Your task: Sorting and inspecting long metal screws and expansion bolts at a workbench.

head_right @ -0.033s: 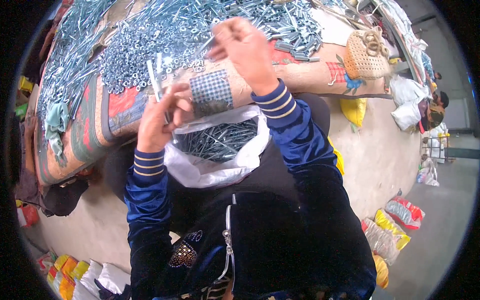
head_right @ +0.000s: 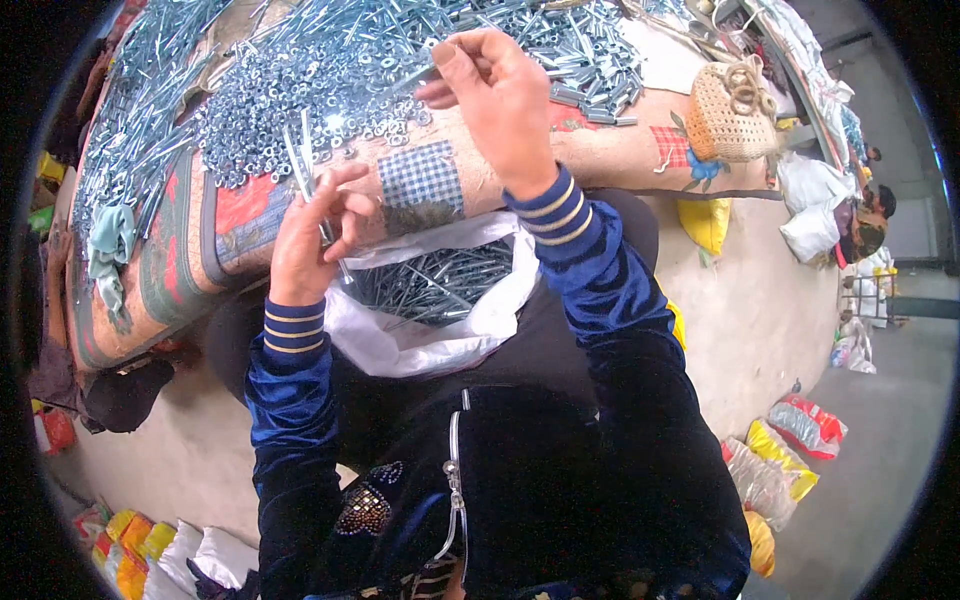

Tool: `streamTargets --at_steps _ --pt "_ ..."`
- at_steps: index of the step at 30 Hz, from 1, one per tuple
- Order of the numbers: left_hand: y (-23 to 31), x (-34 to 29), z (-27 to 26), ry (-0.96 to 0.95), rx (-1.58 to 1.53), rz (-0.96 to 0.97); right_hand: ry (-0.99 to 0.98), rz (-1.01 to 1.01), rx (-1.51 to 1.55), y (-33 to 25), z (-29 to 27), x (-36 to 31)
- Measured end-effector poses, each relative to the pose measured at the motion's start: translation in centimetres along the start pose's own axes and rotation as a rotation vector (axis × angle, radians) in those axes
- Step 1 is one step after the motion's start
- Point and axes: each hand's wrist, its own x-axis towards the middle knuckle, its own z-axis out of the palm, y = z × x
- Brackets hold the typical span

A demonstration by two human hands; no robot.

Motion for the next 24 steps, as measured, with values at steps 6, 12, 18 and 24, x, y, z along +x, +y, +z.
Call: streamTargets --at_steps 6,12,18,24 --pt "0.1 -0.6 1.9 0.078 -0.514 -0.061 -0.456 -0.779 -0.624 -0.2 3.7 -5.4" --pt "-1.9 0.1 2.9 0.017 -0.479 0.048 -0.43 -0.944 -0.522 1.2 6.2 -7.0" --pt "-0.7 -1.5 2.1 0.087 -0.284 -0.041 -0.022 -0.732 -0.594 2.2 4.4 -1.1" --pt "-0.5 -0.3 2.3 0.036 -0.106 -0.092 -0.039 -0.074 -1.361 10.3 -3.4 7.1"
